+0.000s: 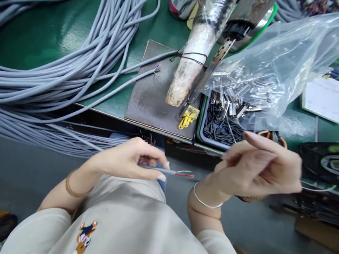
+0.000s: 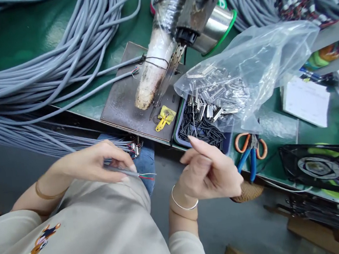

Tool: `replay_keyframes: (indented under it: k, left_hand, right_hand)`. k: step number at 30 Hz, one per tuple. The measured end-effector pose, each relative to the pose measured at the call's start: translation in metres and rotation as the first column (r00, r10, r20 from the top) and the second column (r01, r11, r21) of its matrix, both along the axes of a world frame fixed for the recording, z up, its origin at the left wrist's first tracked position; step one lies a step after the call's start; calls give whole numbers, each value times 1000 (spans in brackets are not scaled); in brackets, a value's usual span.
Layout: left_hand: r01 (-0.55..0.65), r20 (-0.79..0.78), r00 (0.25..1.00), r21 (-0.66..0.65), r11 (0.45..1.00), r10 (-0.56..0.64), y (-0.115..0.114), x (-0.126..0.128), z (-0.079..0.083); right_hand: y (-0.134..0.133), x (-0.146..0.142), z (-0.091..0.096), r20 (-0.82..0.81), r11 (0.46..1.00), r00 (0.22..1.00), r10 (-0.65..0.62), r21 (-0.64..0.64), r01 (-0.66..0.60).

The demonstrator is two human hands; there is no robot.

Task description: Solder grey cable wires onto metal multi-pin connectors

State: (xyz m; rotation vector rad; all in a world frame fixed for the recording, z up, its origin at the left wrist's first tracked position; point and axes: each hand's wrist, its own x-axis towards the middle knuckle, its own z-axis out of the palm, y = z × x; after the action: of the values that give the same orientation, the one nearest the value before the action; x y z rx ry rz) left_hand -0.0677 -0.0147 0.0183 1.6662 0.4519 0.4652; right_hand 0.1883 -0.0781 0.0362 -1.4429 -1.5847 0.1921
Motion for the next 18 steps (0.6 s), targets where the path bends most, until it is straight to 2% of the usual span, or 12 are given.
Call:
replay_keyframes:
  k: [1,2,3,5,7,10,16,18]
  left_hand:
    - [-9,-40,999,21,1000,10,-3,9,-6]
    - [-86,-80,993,40,996,89,-5,18,-12]
    - [-213,-90,972,40,976,216,-6,27,-18]
    - [-441,-70,897,-39,897,437,-7,41,-27]
    - [-564,-26,824,-131,815,566,-7,48,-31]
    - [-609,6,781,-213,764,625,-6,51,-30]
    - [-635,50,747,-242,734,663,-3,49,-26]
    - [-639,62,737,-260,724,673,-2,48,-26]
  right_hand:
    - [3,-6,-2,10,1000,1000,-6,-9,6]
    - [6,-11,-4,21,1000,1000,-9,-26,10]
    - [8,-17,-8,31,999,999,-15,-44,16]
    - [10,-25,-14,43,997,998,-42,-65,44]
    - [10,-30,-21,27,995,996,-86,-47,88]
    - [12,-34,-30,-10,995,995,-95,-25,95]
    - [22,-39,-40,34,997,999,13,-71,-11]
    - [22,-40,-41,65,991,993,96,-99,-90]
